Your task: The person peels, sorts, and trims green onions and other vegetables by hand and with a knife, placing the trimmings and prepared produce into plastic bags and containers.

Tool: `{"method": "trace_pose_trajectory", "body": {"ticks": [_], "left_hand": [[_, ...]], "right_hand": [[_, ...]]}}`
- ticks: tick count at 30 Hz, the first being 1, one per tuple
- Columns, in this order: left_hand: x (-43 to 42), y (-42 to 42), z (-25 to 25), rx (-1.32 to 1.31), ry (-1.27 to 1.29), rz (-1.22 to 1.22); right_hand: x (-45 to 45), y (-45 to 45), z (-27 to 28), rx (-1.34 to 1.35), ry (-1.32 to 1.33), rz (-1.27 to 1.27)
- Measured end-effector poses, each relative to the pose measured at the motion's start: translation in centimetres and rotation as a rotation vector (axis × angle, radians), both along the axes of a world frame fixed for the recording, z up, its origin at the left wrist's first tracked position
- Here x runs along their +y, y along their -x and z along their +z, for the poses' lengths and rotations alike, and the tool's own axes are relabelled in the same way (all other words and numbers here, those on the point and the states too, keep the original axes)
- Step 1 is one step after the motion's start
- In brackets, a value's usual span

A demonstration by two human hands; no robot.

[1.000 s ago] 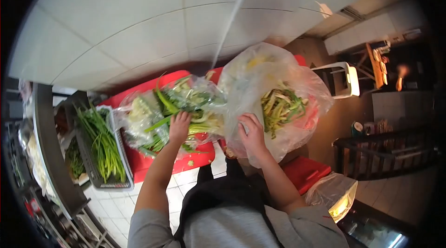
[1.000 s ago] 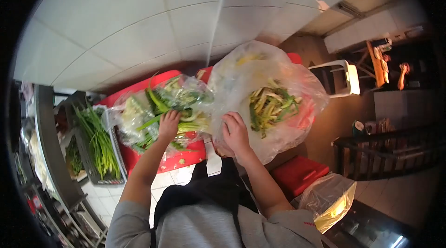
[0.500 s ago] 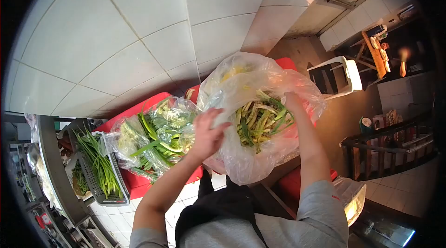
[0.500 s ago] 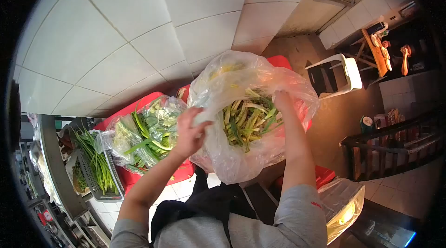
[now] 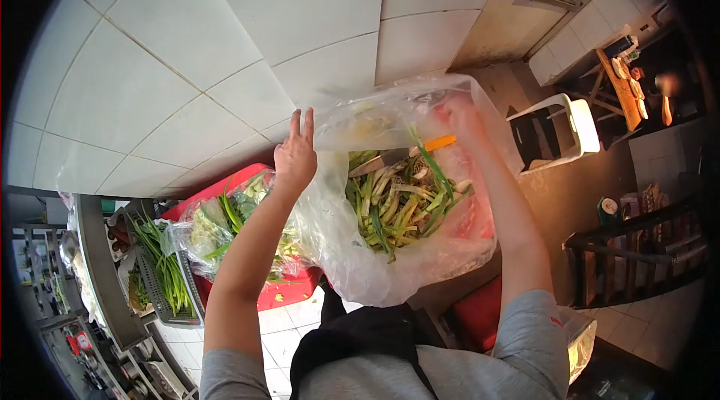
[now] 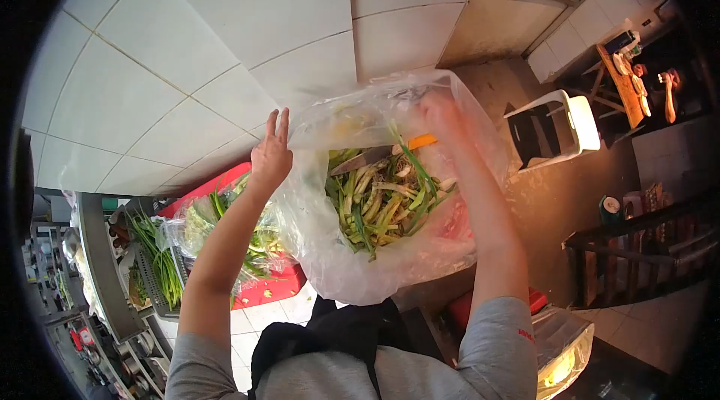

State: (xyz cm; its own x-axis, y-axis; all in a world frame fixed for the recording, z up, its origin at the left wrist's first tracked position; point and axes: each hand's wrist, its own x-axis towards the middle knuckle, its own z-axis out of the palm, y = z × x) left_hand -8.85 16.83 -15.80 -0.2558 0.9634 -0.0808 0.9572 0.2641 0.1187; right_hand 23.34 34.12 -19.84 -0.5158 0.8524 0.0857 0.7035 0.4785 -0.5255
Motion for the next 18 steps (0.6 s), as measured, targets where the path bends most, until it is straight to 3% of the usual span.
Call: {"method": "trace_pose_trajectory", "body": {"ticks": [2, 4, 5, 7, 10, 12, 18], "left_hand": [[0.1, -0.4, -0.1, -0.032, -0.035, 0.044], [-0.8, -1.0, -1.6, 0.066, -0.161, -0.036], [-1.5, -1.9, -1.4, 0.117, -0.22, -0.078], [-4.1, -3.6, -0.6, -0.035, -0.238, -0.067], [-8.9, -4.5, -0.3, -0.191, -0.302, -0.01], [-12.8, -4.0, -1.1, -0.327, -0.394, 0.049], [-24.3, -0.3, -4.4, -0.42, -0.415, 0.248]], "right_hand": [[0.8, -0.7, -7.5, -0.156, 0.199, 0.04], [-2.4, 0.0, -6.4, -0.014, 0.192, -0.036], [-1.9, -0.4, -8.3, -0.159, 0.16, -0.002], [-0.6, -2.6, -14.2, -0.447, 0.095, 0.069], [0.5, -3.4, -20.0, -0.426, 0.094, 0.007], [-0.7, -2.4, -17.4, -0.531, 0.073, 0.004], [0.4, -2.1, -12.7, -0.718, 0.029, 0.176]]}}
